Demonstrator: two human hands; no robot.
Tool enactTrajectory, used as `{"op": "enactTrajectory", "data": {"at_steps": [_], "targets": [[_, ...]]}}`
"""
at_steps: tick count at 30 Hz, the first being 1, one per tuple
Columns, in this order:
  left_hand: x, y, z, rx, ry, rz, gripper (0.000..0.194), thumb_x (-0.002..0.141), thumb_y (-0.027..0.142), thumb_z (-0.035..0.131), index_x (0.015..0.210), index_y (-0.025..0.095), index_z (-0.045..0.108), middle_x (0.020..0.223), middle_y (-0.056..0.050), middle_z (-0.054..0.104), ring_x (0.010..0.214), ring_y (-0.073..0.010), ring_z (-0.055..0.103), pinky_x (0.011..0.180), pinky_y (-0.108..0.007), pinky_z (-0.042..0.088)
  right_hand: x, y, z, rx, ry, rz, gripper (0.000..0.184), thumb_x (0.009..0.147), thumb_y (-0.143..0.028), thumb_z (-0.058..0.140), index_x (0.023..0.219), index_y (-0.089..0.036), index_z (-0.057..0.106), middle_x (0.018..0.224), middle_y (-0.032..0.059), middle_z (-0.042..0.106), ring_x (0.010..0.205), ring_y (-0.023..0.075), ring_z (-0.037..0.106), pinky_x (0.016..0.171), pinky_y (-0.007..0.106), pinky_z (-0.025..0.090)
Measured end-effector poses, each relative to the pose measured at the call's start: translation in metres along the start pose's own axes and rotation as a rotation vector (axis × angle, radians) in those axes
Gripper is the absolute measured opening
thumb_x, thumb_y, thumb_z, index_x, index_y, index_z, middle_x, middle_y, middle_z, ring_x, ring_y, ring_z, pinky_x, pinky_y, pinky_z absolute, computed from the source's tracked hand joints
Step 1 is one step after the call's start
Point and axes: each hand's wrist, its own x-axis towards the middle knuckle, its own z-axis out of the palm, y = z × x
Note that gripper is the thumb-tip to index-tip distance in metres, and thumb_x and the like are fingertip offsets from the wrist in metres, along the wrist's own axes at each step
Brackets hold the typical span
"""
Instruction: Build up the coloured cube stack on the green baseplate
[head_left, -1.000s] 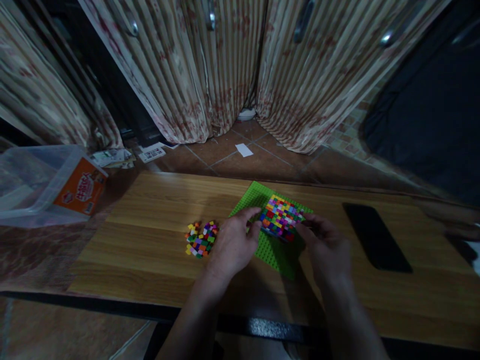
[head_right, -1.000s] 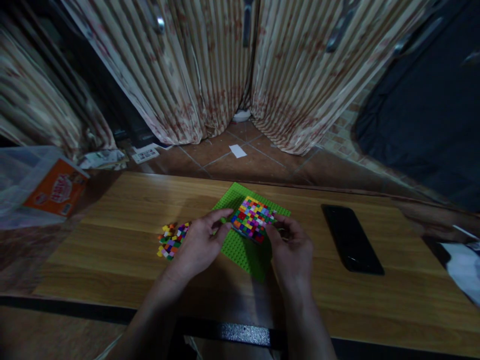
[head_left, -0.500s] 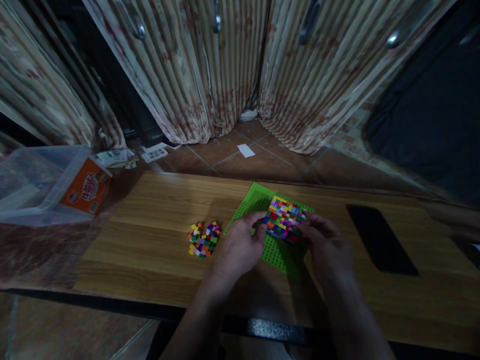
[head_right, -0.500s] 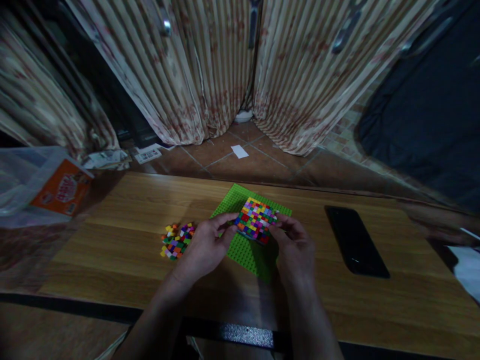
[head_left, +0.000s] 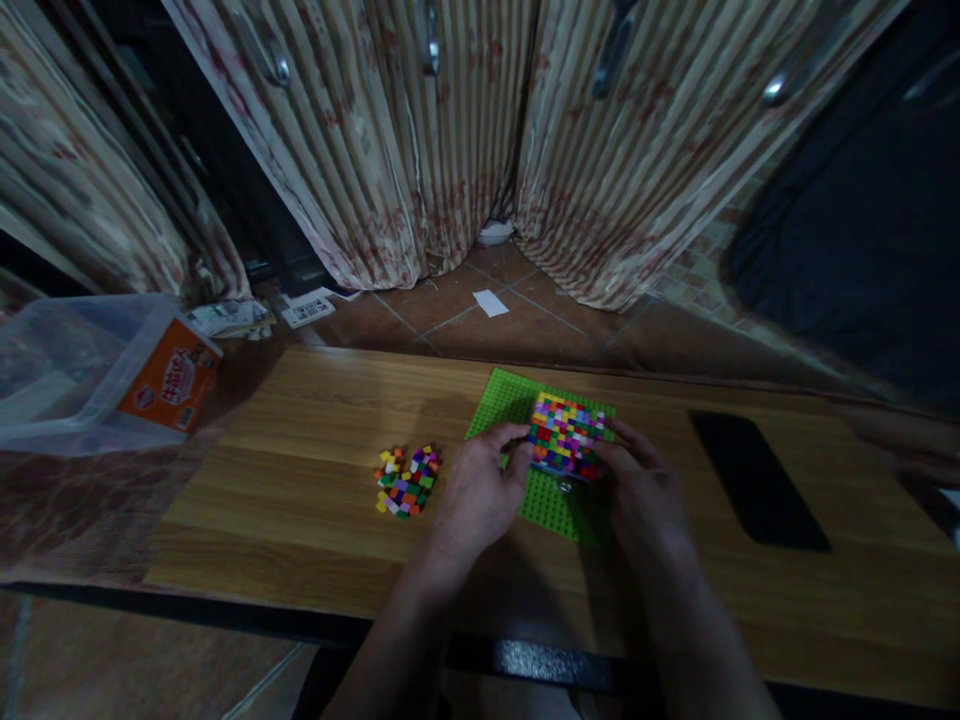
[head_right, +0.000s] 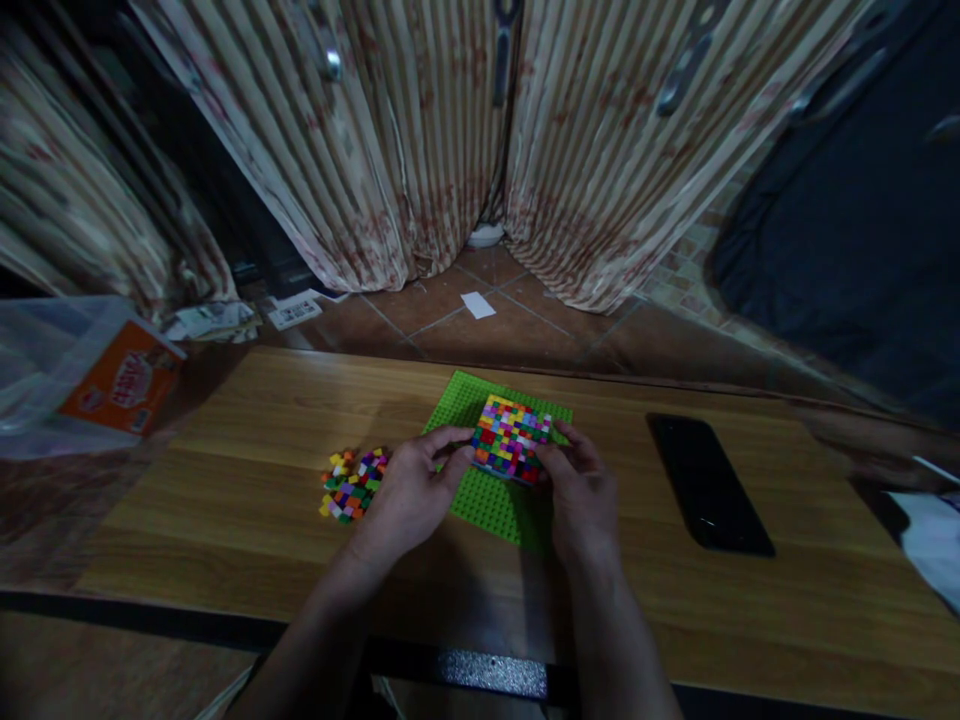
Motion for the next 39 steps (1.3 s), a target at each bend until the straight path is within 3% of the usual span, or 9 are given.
{"op": "enactTrajectory", "data": {"at_steps": [7,16,20,23,26,29,32,34,39], "targets": [[0.001,-0.003,0.006,-0.045,0.029,-0.019,0.02,0.09,0.023,0.06,0.105,0.02,0.073,0.106,-0.006,0.078,0.093,-0.0201,0.073,0.087,-0.036,0.058,0.0,-0.006,0.002,0.007,0.022,0.012,0.056,0.058,-0.032,0.084,0.112,-0.019,0.073,0.059,-0.0063,0.062,0.045,0.008,0.046,0.042,0.021,0.04],[-0.002,0.0,0.01,-0.078,0.066,-0.052,0.019,0.088,0.019,0.062,0.102,0.019,0.074,0.102,-0.007,0.079,0.091,-0.0193,0.074,0.085,-0.033,0.059,0.004,-0.008,0.0,-0.025,-0.032,-0.004,0.055,0.057,-0.035,0.084,0.109,-0.018,0.074,0.052,-0.0073,0.057,0.043,0.0089,0.046,0.04,0.022,0.04],[-0.008,0.004,0.01,-0.069,0.046,-0.056,0.017,0.089,0.021,0.06,0.098,0.018,0.074,0.094,-0.005,0.079,0.084,-0.0181,0.073,0.073,-0.028,0.057,0.004,-0.009,-0.007,-0.099,-0.011,-0.007,0.056,0.057,-0.037,0.085,0.109,-0.019,0.075,0.063,-0.0036,0.065,0.049,0.0101,0.052,0.044,0.024,0.045],[-0.008,0.004,0.003,-0.033,-0.005,-0.021,0.024,0.092,0.027,0.055,0.076,0.018,0.071,0.066,0.0,0.069,0.062,-0.0143,0.064,0.057,-0.024,0.048,-0.004,-0.014,-0.01,-0.256,0.107,-0.119,0.043,0.067,-0.038,0.078,0.107,-0.02,0.075,0.072,-0.0006,0.068,0.055,0.0142,0.058,0.051,0.029,0.049],[-0.001,0.0,-0.017,-0.093,0.073,0.002,0.032,0.093,0.031,0.054,0.067,0.018,0.066,0.054,0.003,0.057,0.052,-0.0109,0.053,0.051,-0.023,0.041,-0.025,-0.021,-0.004,-0.466,0.264,-0.392,0.031,0.082,-0.04,0.068,0.107,-0.025,0.076,0.086,0.005,0.072,0.077,0.0255,0.067,0.067,0.041,0.054],[0.008,-0.007,-0.043,-0.279,0.302,0.027,0.023,0.09,0.029,0.056,0.075,0.017,0.069,0.066,0.001,0.066,0.063,-0.0118,0.06,0.062,-0.023,0.049,-0.053,-0.019,0.015,-0.424,0.089,-0.496,0.024,0.087,-0.041,0.065,0.104,-0.027,0.074,0.1,0.0061,0.073,0.09,0.0275,0.07,0.08,0.043,0.056],[0.013,-0.013,-0.065,-0.397,0.498,0.006,0.021,0.088,0.031,0.059,0.077,0.016,0.07,0.073,-0.001,0.07,0.072,-0.0131,0.065,0.07,-0.024,0.054,-0.078,-0.004,0.041,-0.564,-0.332,-0.634,0.015,0.088,-0.034,0.065,0.095,-0.026,0.075,0.095,0.0041,0.074,0.086,0.0221,0.07,0.076,0.036,0.056],[0.014,-0.015,-0.075,-0.44,0.55,0.015,0.02,0.086,0.031,0.061,0.076,0.016,0.069,0.073,-0.001,0.07,0.072,-0.0128,0.065,0.07,-0.024,0.054,-0.089,0.01,0.056,-0.615,-0.524,-0.688,0.019,0.093,-0.027,0.056,0.098,-0.025,0.074,0.094,0.0039,0.073,0.086,0.0191,0.069,0.078,0.032,0.056],[0.011,-0.021,-0.081,-0.446,0.543,0.06,0.02,0.084,0.031,0.064,0.072,0.016,0.069,0.067,0.001,0.067,0.068,-0.0116,0.063,0.066,-0.022,0.053,-0.094,0.039,0.082,-0.684,-0.581,-0.802,0.026,0.096,-0.02,0.048,0.102,-0.023,0.074,0.104,0.0064,0.071,0.096,0.0181,0.07,0.082,0.03,0.057]]}}
